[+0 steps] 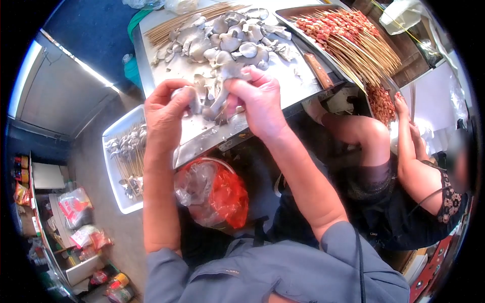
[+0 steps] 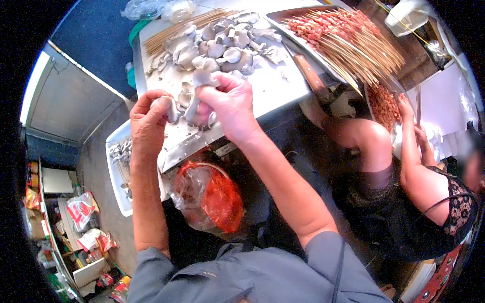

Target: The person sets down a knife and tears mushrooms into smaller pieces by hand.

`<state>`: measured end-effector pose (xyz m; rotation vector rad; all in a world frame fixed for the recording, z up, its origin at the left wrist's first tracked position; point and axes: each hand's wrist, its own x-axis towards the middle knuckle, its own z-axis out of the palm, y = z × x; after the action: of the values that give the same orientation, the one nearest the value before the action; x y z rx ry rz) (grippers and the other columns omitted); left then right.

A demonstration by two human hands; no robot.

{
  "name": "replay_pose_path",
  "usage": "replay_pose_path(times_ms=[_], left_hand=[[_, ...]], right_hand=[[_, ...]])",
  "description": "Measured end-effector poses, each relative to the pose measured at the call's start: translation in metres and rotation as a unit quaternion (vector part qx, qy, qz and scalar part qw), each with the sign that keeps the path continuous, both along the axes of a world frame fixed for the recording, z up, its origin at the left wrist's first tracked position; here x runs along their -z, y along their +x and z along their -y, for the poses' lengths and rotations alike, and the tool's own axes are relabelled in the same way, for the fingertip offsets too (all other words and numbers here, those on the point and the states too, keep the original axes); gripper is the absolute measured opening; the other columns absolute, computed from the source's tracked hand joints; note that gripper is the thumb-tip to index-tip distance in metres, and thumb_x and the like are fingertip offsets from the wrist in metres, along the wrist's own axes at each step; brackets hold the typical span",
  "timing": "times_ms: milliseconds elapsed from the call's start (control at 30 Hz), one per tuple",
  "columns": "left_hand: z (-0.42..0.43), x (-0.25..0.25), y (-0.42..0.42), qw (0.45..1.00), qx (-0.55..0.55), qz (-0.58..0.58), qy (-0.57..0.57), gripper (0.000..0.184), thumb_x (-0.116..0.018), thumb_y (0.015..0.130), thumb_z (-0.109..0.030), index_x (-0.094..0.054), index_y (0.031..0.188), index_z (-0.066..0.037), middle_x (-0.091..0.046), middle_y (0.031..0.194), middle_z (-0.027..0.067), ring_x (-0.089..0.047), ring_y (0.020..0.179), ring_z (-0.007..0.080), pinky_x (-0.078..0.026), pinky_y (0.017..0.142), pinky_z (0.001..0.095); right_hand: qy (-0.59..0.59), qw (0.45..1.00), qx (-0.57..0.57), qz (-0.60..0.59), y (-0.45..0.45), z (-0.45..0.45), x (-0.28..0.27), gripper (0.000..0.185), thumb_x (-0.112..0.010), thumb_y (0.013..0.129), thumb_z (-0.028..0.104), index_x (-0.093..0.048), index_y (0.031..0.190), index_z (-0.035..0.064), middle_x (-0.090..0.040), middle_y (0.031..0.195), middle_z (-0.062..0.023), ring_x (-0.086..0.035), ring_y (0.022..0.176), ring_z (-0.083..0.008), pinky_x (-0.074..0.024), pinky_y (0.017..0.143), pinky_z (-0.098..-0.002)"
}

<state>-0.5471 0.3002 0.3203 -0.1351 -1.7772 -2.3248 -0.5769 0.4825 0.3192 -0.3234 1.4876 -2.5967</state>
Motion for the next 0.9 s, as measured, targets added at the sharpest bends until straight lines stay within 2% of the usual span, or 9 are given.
replay_pose_path(times_ms=[133,200,267,333,400,600,667,767,900], left_hand=[[0.015,-0.001,-0.005,0.998,-0.040,-0.018,-0.036,0.016,-0.069,0.088,-0.008,-0.067,0.101,0.001,-0.065,0.082,0.0019,-0.058,0.070,0.0080,-0.045,0.064,0.0220],[0.016,0.006,-0.010,0.994,-0.068,-0.029,-0.076,0.018,-0.068,0.089,-0.009,-0.067,0.104,0.001,-0.065,0.082,0.0025,-0.059,0.071,0.0087,-0.045,0.066,0.0221],[0.015,0.012,-0.015,0.964,-0.139,-0.039,-0.222,0.022,-0.067,0.093,-0.016,-0.068,0.111,-0.003,-0.066,0.088,0.0015,-0.058,0.076,0.0062,-0.047,0.069,0.0209],[0.014,0.019,-0.020,0.921,-0.159,-0.056,-0.352,0.025,-0.063,0.095,-0.018,-0.067,0.114,-0.002,-0.066,0.097,0.0031,-0.060,0.087,0.0113,-0.048,0.079,0.0242],[0.009,0.029,-0.023,0.910,-0.167,-0.094,-0.368,0.031,-0.062,0.095,-0.022,-0.064,0.116,0.001,-0.064,0.107,0.0105,-0.060,0.093,0.0181,-0.047,0.084,0.0287],[-0.009,0.031,-0.019,0.944,-0.126,-0.094,-0.292,0.048,-0.063,0.094,-0.031,-0.055,0.130,-0.001,-0.052,0.127,0.0157,-0.052,0.116,0.0248,-0.041,0.098,0.0346],[-0.014,0.025,-0.015,0.936,-0.122,-0.092,-0.318,0.060,-0.070,0.087,-0.036,-0.052,0.134,-0.002,-0.048,0.133,0.0179,-0.048,0.124,0.0289,-0.039,0.103,0.0368],[-0.022,0.023,-0.012,0.867,-0.125,-0.161,-0.455,0.086,-0.085,0.066,-0.039,-0.050,0.137,-0.007,-0.040,0.144,0.0198,-0.039,0.133,0.0366,-0.035,0.109,0.0439],[-0.031,0.021,-0.007,0.798,-0.098,-0.187,-0.565,0.080,-0.084,0.066,-0.036,-0.053,0.136,-0.014,-0.039,0.145,0.0188,-0.035,0.135,0.0406,-0.030,0.111,0.0500]], right_hand=[[-0.029,0.999,0.028,0.003,-0.008,-0.012,-0.002,0.004,-0.067,0.084,0.000,-0.065,0.087,0.0014,-0.064,0.069,-0.0057,-0.059,0.052,-0.0115,-0.0486,0.051,-0.0237],[0.082,0.992,0.094,-0.034,-0.007,-0.012,-0.001,0.008,-0.067,0.084,0.000,-0.066,0.092,0.0001,-0.066,0.072,-0.0064,-0.061,0.057,-0.0104,-0.0505,0.055,-0.0230],[0.090,0.991,0.090,-0.033,-0.010,-0.011,0.003,0.013,-0.068,0.084,0.001,-0.065,0.097,-0.0015,-0.067,0.074,-0.0069,-0.062,0.060,-0.0100,-0.0512,0.057,-0.0228],[0.098,0.991,0.086,-0.032,-0.013,-0.009,0.008,0.018,-0.068,0.084,0.001,-0.065,0.101,-0.0031,-0.068,0.076,-0.0075,-0.063,0.063,-0.0096,-0.0520,0.059,-0.0226],[0.145,0.985,0.095,-0.022,-0.018,-0.005,0.013,0.027,-0.067,0.084,0.002,-0.062,0.110,-0.0060,-0.069,0.078,-0.0080,-0.064,0.066,-0.0095,-0.0531,0.062,-0.0227],[0.263,0.948,0.110,-0.140,-0.020,0.007,0.026,0.047,-0.062,0.086,0.000,-0.049,0.131,-0.0078,-0.069,0.080,-0.0080,-0.066,0.071,-0.0092,-0.0529,0.063,-0.0220],[0.258,0.925,0.182,-0.214,-0.019,0.009,0.024,0.048,-0.063,0.086,-0.001,-0.049,0.131,-0.0066,-0.068,0.078,-0.0064,-0.066,0.070,-0.0094,-0.0521,0.060,-0.0217],[0.256,0.922,0.226,-0.181,-0.022,0.004,0.022,0.044,-0.064,0.086,0.000,-0.052,0.128,-0.0050,-0.067,0.075,-0.0046,-0.065,0.065,-0.0089,-0.0501,0.056,-0.0208],[0.249,0.937,0.216,-0.118,-0.024,-0.013,0.021,0.032,-0.065,0.086,0.004,-0.060,0.117,-0.0020,-0.066,0.072,-0.0041,-0.060,0.056,-0.0071,-0.0464,0.052,-0.0205]])
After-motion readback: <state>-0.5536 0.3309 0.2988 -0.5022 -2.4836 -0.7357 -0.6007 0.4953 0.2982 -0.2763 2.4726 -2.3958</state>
